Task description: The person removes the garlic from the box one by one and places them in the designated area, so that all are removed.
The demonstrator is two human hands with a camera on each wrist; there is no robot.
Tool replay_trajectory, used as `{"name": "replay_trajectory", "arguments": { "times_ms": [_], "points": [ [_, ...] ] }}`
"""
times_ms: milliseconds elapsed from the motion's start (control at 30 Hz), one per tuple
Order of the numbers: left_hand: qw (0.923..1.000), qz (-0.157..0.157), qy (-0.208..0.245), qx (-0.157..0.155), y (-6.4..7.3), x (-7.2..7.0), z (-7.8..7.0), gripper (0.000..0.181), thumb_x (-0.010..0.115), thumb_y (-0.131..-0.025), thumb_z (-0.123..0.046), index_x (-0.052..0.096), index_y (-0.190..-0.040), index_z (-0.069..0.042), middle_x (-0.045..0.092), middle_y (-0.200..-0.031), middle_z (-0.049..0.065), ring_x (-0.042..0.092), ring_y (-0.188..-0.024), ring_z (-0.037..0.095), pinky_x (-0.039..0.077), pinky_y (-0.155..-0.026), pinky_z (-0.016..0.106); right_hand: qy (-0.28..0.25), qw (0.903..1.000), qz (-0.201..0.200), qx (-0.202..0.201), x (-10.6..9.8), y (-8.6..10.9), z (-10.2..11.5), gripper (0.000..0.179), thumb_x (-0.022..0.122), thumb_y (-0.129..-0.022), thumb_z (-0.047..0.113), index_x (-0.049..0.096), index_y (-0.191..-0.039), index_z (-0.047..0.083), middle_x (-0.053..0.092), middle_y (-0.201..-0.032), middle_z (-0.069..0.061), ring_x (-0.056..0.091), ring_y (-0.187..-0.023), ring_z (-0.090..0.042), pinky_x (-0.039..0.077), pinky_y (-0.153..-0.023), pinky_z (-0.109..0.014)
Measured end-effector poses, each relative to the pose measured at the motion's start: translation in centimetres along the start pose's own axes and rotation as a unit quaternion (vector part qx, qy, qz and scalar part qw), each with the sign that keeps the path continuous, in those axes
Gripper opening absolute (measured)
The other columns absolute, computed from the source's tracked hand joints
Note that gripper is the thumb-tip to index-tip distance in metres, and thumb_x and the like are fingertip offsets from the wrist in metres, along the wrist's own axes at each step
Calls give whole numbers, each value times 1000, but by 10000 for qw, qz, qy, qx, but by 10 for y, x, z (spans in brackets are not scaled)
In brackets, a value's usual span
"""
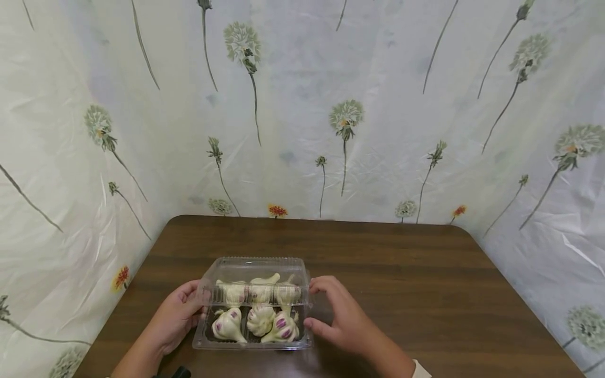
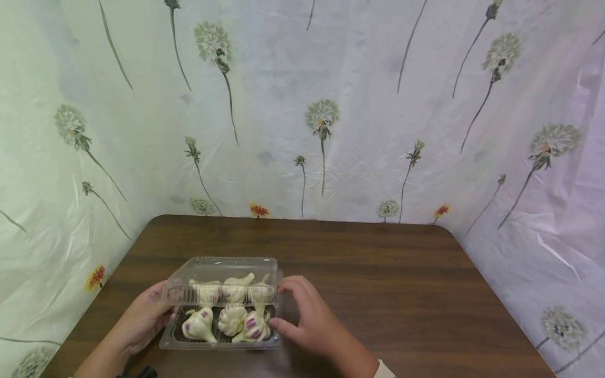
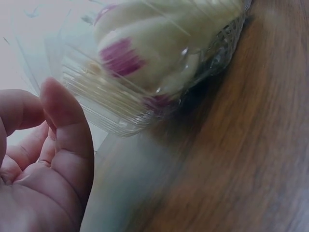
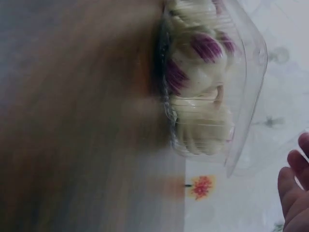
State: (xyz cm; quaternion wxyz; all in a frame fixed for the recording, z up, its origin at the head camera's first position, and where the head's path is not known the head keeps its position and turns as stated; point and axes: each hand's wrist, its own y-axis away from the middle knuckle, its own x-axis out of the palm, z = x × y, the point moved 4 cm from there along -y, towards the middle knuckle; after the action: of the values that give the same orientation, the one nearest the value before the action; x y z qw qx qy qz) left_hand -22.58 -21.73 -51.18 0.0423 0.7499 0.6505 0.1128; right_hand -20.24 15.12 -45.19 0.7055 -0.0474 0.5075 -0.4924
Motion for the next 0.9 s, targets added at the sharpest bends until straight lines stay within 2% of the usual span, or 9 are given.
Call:
{"name": "replay_trajectory", "arguments": {
  "times_ms": [167,300,433,567,667,800,900],
  "points": [
    [9999,97,13,88,2,-1,1,45,58,-107,-8,40,-147,3,63,-103,-2,60,-82,7,57,-71,20,-308,9991,-126,274,4,-5,-11,60,79,-90,26,50,-141,11,53,-140,-6,54,-130,-22,47,-111,-35],
    [9999,98,-53,76,1,-1,1,48,57,-107,-9,40,-150,4,61,-108,-1,59,-83,7,57,-71,19,-1037,9914,-69,791,6,-10,-21,64,76,-93,15,44,-149,12,48,-147,-8,50,-138,-24,42,-119,-33],
    [9999,42,-86,35,1,-2,1,49,56,-107,-9,38,-151,4,60,-109,0,59,-84,7,56,-71,20,-1678,9784,-10,1205,10,-15,-31,64,72,-96,8,40,-151,3,44,-151,-20,45,-144,-39,39,-120,-48],
    [10000,-7,-73,-18,0,-2,2,48,56,-108,-8,38,-151,3,60,-110,0,59,-84,7,56,-70,19,-2150,9646,54,1526,14,-19,-45,64,67,-100,7,34,-153,-5,41,-154,-31,43,-143,-54,38,-115,-62],
    [10000,11,-9,-19,0,-1,2,48,56,-108,-8,38,-151,3,60,-111,1,58,-84,7,56,-70,19,-2443,9556,70,1645,19,-23,-54,62,62,-102,3,32,-155,-6,39,-157,-33,40,-145,-54,37,-116,-62],
    [9999,57,148,-6,-1,0,1,47,55,-107,-6,38,-150,2,60,-110,1,58,-84,7,56,-70,18,-2678,9495,47,1632,23,-30,-64,58,57,-102,-4,32,-154,-5,41,-157,-32,36,-148,-51,36,-117,-64],
    [9997,25,226,-33,-1,1,0,46,55,-107,-5,39,-150,2,61,-109,0,58,-83,7,56,-70,18,-2754,9445,79,1786,25,-33,-69,57,56,-103,-3,32,-155,-3,41,-157,-30,36,-149,-49,36,-118,-64]
  ]
}}
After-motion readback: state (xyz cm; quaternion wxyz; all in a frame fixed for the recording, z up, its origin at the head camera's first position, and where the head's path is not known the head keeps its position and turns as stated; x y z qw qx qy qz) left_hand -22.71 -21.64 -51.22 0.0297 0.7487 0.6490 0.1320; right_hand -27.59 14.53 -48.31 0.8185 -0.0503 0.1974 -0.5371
